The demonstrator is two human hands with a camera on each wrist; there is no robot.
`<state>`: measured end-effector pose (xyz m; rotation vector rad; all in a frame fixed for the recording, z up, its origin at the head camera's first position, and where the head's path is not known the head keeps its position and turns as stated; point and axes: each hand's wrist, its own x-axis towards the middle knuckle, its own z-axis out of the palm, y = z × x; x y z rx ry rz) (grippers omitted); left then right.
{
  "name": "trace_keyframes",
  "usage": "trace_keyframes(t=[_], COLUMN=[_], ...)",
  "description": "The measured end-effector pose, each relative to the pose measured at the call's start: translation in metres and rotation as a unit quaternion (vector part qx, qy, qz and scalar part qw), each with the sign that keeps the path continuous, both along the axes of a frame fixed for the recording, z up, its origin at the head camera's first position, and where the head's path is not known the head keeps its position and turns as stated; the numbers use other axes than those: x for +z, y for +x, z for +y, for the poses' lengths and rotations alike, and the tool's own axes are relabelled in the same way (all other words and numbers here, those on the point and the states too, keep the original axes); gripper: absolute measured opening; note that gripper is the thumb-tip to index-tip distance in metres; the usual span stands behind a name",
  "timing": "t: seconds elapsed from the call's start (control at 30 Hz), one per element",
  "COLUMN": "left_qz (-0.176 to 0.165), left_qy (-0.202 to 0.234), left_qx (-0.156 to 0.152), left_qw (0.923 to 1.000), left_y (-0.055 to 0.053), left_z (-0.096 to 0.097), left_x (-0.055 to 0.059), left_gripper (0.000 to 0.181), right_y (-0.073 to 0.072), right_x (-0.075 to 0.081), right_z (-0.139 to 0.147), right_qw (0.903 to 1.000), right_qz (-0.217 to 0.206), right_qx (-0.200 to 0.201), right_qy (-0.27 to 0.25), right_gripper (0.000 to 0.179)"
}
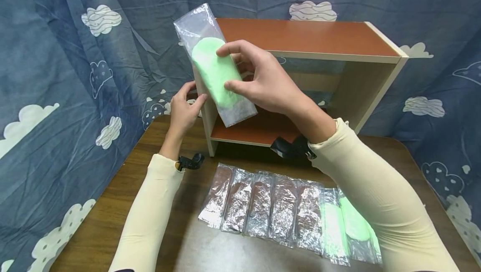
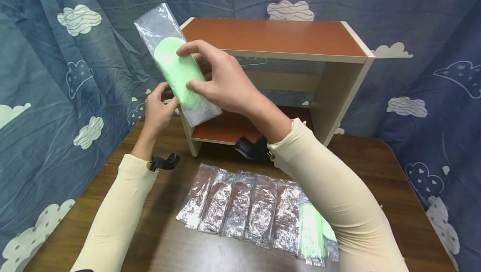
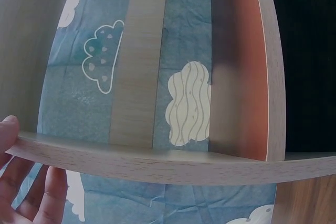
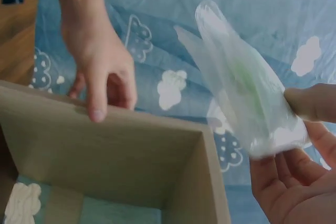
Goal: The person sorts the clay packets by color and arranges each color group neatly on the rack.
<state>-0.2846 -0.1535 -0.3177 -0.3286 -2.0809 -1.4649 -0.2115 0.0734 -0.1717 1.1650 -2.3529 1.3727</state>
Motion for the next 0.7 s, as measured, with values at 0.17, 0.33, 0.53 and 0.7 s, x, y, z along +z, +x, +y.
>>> trace_keyframes(t=[0.17,0.33,0.53,0.7], left_qz=[0.000,0.000,-0.010,-0.007], left_qy=[0.006,0.008,0.008,0.004], left_qx=[-0.006,-0.003,0.001,0.006], left_qw=[1.0000,1.0000,0.9999,0.9999], left_y=[-0.002,-0.003,-0.004,-0.005], left_z=[0.000,0.001,0.001,-0.001], left_x=[0.000,-0.001,-0.001,0.000], left_gripper=[0.036,0.035,0.035,0.036], right_y=[-0.013,-0.024,-0.039,-0.051], right_x=[0.018,0.033,0.043,0.051], right_z=[-0.004,-0.008,-0.008,-0.010], right_qw=[0.9986,0.9935,0.9868,0.9796], right_qz=[-0.024,-0.071,-0.102,-0.122], right_qx=[-0.025,-0.064,-0.103,-0.137], right_qy=[-0.039,-0.063,-0.072,-0.082], right_gripper=[0.047,0.048,0.050,0.051])
